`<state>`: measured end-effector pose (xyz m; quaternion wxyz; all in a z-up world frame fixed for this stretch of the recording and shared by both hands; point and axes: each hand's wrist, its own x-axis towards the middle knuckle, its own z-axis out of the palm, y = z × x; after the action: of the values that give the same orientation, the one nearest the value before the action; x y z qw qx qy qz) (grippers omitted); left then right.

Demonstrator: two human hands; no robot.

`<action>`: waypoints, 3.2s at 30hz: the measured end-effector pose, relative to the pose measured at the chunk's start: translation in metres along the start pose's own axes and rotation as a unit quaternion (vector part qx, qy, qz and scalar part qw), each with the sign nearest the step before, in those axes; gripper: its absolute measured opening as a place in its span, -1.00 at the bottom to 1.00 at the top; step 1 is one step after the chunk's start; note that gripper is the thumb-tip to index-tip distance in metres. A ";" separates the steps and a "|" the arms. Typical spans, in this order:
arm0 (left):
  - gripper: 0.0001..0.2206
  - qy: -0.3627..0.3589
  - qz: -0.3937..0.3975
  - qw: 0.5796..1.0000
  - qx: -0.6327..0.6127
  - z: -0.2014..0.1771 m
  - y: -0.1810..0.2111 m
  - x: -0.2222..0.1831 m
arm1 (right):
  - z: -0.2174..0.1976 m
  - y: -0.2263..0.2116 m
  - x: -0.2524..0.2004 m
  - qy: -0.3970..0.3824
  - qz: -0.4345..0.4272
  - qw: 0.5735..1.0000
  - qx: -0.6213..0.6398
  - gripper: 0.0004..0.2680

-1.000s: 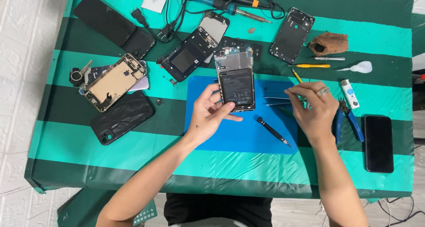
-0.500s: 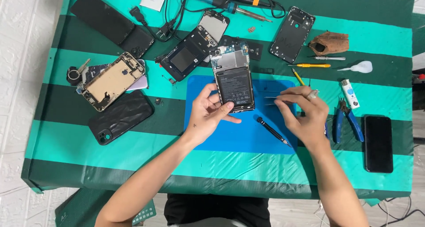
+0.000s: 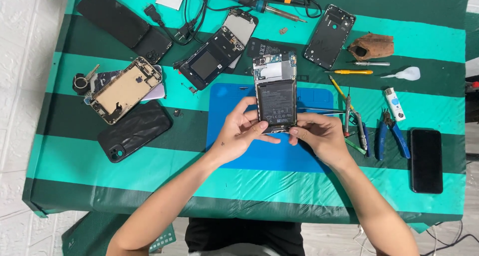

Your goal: Disassembling and repairing internal components of a mobile phone using precision tools like a screwdriver and tweezers.

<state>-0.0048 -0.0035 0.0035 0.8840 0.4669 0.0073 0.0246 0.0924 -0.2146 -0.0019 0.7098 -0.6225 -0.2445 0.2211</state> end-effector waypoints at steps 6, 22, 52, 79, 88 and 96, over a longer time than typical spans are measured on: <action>-0.65 0.024 0.007 0.994 0.106 -0.002 0.001 -0.001 | -0.008 -0.004 0.001 -0.012 0.010 1.000 -0.002 -0.80; -0.19 -0.172 0.326 0.550 0.750 -0.006 0.060 0.000 | -0.014 -0.024 -0.001 -0.145 0.063 0.987 0.019 -0.78; -0.33 -0.097 0.111 0.605 0.782 -0.018 0.046 0.004 | -0.025 -0.071 0.020 -0.182 -0.091 0.841 -0.501 -0.85; -0.36 -0.138 0.120 0.626 0.758 -0.017 0.042 0.007 | -0.020 -0.020 0.028 0.102 -0.138 0.953 -0.250 -0.81; -0.25 -0.113 0.180 0.617 0.757 -0.018 0.032 0.006 | -0.020 -0.015 0.031 0.093 -0.122 0.958 -0.241 -0.80; -0.59 -0.017 0.233 0.803 0.548 -0.003 0.022 0.001 | -0.026 -0.017 0.028 0.133 -0.080 0.987 -0.042 -0.79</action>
<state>-0.0051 0.0112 0.0197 0.4485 0.8616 -0.1041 0.2136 0.1311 -0.2198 0.0143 0.7248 -0.6540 -0.2058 0.0683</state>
